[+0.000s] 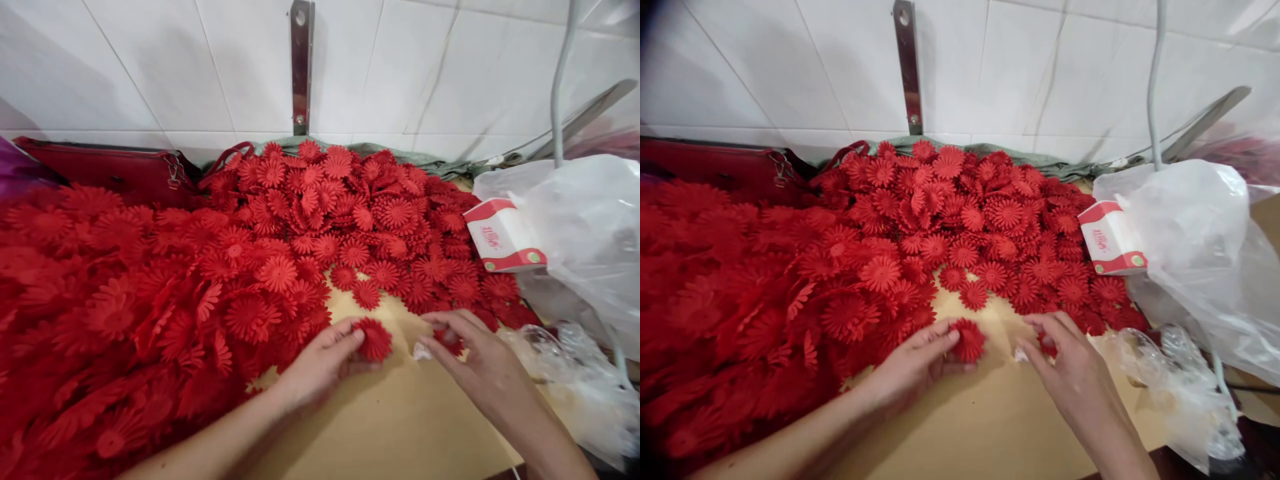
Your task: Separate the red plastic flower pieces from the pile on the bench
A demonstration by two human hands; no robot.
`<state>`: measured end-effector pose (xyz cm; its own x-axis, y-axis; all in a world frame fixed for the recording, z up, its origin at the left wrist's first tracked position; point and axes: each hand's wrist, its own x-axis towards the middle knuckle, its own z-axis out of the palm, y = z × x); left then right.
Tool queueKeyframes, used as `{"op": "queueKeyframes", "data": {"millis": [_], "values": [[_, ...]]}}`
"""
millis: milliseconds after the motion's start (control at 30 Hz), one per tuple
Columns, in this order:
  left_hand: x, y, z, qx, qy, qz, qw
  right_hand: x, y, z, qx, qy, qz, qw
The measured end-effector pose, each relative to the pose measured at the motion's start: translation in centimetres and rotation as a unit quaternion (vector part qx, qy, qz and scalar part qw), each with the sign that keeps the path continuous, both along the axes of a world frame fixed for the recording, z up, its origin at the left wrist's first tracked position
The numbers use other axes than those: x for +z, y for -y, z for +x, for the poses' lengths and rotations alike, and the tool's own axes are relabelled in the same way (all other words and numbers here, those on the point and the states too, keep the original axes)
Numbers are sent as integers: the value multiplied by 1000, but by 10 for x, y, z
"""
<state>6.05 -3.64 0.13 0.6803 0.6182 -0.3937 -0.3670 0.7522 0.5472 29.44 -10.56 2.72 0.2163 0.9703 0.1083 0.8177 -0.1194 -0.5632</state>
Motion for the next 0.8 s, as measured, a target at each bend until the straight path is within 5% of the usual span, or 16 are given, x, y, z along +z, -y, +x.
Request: {"op": "queueKeyframes", "data": {"millis": [100,200,300,500,633,800], "values": [[1,-38,-21,96,-10,55,994,-24,10,4,19,14,-7,1000],[3,-58,-33,159,-8,56,986,-29,3,-2,40,-5,-13,999],[1,-60,-35,162,-1,53,985,-6,-22,-25,19,-16,46,999],[-2,-56,-34,133,23,68,989,44,-88,-90,196,-50,98,975],[-1,-58,-35,134,39,68,988,29,-118,-112,256,10,41,966],[-2,-57,-33,152,31,87,984,7,-125,-114,290,70,57,953]]}}
